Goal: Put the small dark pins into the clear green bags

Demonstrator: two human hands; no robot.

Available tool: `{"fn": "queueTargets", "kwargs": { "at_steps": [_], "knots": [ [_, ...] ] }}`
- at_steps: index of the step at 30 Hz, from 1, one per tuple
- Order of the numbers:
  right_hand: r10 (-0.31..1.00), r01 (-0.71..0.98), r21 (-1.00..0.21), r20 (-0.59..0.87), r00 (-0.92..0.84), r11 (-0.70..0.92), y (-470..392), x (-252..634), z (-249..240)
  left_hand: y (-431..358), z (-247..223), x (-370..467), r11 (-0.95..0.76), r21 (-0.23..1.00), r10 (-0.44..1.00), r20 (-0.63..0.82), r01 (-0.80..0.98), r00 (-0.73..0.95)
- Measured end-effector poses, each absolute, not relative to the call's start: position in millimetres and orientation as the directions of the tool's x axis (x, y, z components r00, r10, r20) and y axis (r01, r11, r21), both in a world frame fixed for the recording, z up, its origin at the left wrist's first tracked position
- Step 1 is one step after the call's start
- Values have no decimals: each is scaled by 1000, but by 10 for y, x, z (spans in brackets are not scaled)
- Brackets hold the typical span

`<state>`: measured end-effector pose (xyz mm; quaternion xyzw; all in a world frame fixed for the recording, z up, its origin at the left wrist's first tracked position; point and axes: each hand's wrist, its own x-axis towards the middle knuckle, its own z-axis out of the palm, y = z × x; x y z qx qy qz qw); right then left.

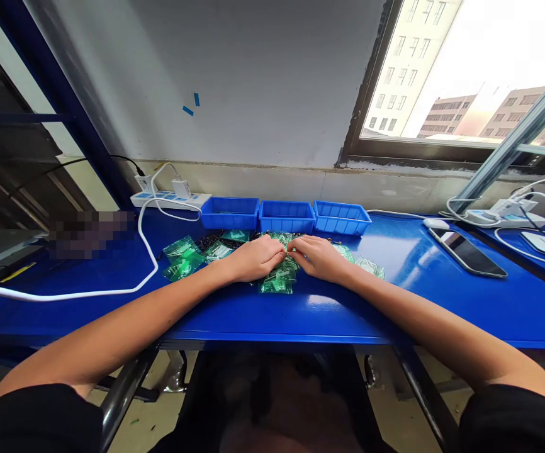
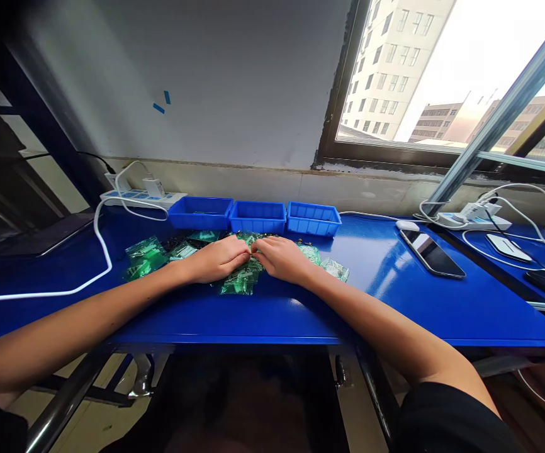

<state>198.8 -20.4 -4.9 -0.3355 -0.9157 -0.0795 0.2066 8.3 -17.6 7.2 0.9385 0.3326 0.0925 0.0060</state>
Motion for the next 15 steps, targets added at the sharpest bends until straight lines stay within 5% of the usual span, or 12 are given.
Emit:
{"fn": "queueTargets", "kwargs": {
  "at_steps": [6,15],
  "knots": [
    [547,633,58,449,-707,772,-183,1990,-63,-165,84,90,-787,98,617,169,610,769],
    [410,558,309,431,-804,770,-187,2016,-44,-176,95,81,-787,113,616,168,606,769]
  ]
}}
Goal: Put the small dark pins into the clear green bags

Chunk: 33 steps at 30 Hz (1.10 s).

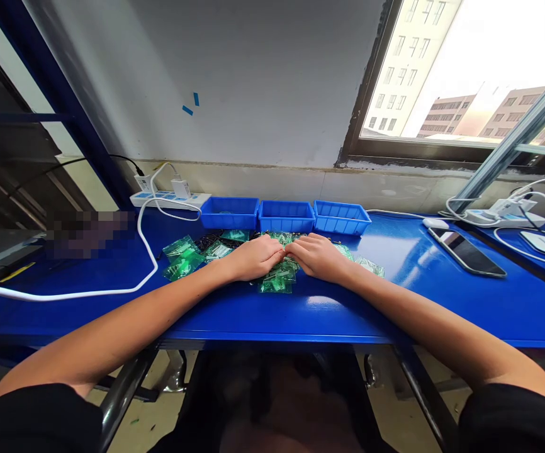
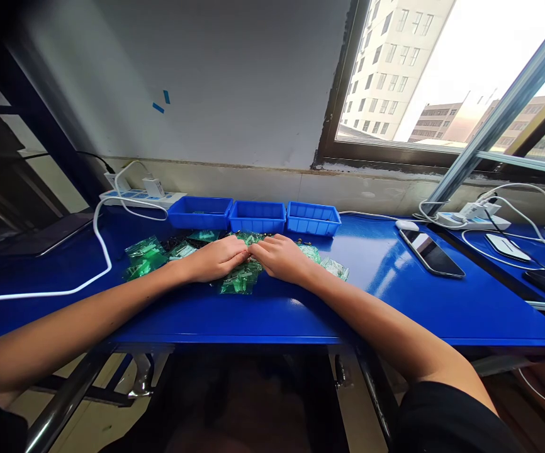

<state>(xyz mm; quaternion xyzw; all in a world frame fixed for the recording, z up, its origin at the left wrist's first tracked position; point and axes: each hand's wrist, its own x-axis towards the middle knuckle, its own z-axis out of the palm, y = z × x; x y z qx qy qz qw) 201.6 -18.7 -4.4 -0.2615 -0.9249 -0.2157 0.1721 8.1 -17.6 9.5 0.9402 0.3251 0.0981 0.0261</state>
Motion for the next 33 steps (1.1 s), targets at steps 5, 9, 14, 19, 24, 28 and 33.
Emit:
{"fn": "queueTargets", "kwargs": {
  "at_steps": [5,9,14,19,24,28,33],
  "knots": [
    [429,596,228,507,-748,770,-162,2010,-88,-175,93,87,-787,92,616,168,610,770],
    [464,618,162,523,-715,770,-147,2011,-107,-178,78,92,-787,94,616,190,610,765],
    [481,629,144,522,-704,764,-158,2004,-95,-193,54,88,-745,184,667,245,641,704],
    [486,639,149,527,-697,755,-182,1996,-85,-210,42,78,-722,251,692,283,645,664],
    [505,647,125,521,-688,752,-185,1995,-82,-228,53,95,-707,259,707,281,658,649],
    [524,655,84,527,-669,751,-176,1998,-82,-248,77,139,-650,378,758,258,659,600],
    [552,669,60,512,-658,741,-173,1997,-82,-264,75,171,-527,624,817,186,576,546]
  ]
}}
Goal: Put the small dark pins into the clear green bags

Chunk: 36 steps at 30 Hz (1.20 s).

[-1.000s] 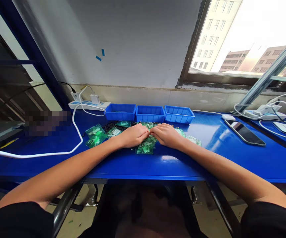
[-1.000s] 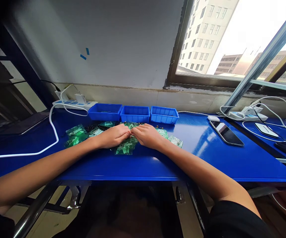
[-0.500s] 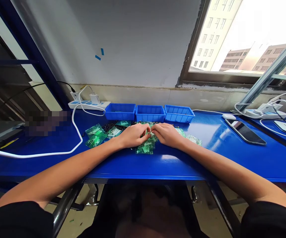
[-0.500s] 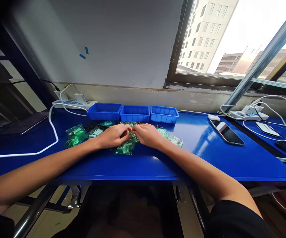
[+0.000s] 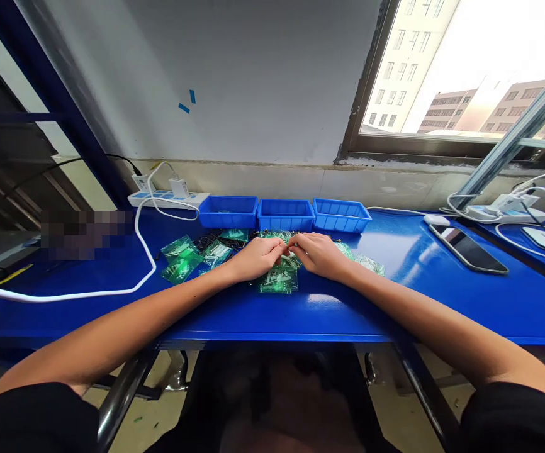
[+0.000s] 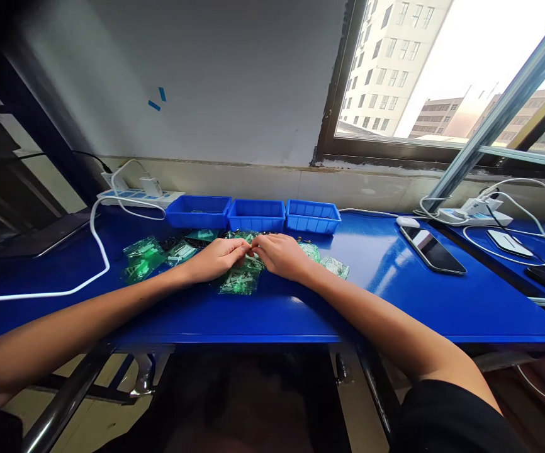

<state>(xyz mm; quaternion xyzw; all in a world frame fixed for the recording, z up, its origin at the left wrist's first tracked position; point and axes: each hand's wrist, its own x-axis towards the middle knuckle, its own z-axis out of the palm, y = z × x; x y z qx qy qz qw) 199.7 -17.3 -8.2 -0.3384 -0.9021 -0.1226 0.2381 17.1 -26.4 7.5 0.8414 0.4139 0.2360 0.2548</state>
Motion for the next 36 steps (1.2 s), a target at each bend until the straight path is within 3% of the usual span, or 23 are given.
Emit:
{"fn": "queueTargets", "kwargs": {
  "at_steps": [5,13,36],
  "knots": [
    [585,689,47,487,-648,724,-178,1989,-78,-263,50,170,-473,716,829,164,513,535],
    [637,723,32,447,-628,690,-214,1978,-46,-247,41,169,-490,700,819,166,519,549],
    [609,699,10,482,-630,715,-187,1988,-81,-214,54,151,-523,658,796,149,543,586]
  ]
}}
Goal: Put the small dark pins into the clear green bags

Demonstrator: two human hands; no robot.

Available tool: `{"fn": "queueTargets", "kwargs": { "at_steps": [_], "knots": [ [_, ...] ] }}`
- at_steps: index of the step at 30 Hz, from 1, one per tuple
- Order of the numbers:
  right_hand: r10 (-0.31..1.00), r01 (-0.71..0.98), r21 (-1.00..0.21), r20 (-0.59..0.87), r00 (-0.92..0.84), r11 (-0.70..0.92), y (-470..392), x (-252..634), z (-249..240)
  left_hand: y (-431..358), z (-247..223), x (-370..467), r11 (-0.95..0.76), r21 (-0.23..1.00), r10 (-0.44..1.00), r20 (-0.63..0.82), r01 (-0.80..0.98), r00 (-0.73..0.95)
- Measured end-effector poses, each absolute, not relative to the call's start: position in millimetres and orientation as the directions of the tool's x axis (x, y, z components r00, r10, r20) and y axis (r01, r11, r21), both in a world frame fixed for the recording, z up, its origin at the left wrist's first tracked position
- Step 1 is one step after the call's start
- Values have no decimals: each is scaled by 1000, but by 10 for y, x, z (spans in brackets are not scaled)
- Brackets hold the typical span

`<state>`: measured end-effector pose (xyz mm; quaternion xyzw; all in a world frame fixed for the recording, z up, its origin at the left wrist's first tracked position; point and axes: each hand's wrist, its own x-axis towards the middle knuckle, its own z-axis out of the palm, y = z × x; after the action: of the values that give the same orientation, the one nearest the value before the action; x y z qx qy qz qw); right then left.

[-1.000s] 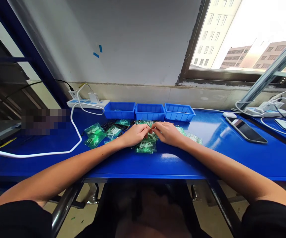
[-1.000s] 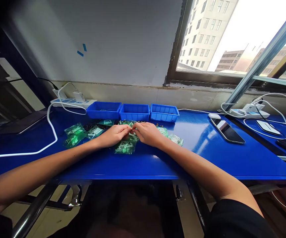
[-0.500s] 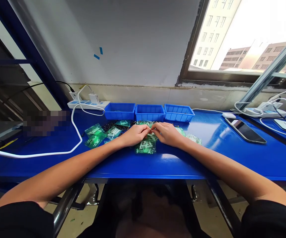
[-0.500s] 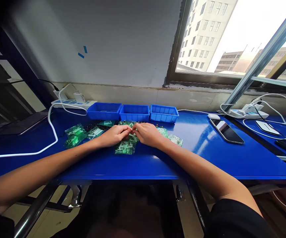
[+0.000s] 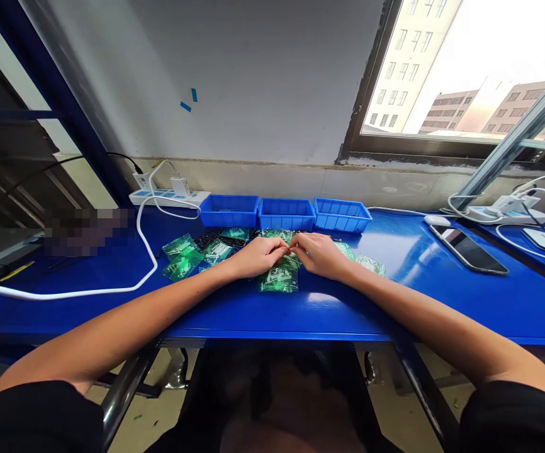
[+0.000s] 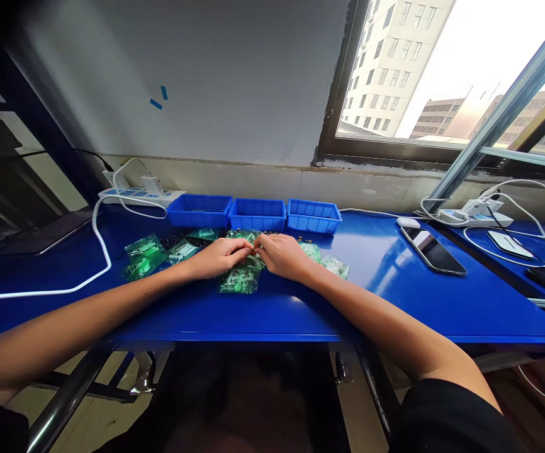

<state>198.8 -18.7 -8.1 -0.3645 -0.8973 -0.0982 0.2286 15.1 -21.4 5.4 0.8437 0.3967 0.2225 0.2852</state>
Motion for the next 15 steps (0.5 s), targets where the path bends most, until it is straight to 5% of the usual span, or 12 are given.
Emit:
{"fn": "queueTargets", "kwargs": {
  "at_steps": [8,15],
  "knots": [
    [549,666,96,486,-680,740,-178,1995,-95,-204,54,147,-519,665,789,131,537,601],
    [643,738,26,472,-604,674,-190,1985,-84,-199,48,131,-511,705,804,189,492,564]
  ]
}}
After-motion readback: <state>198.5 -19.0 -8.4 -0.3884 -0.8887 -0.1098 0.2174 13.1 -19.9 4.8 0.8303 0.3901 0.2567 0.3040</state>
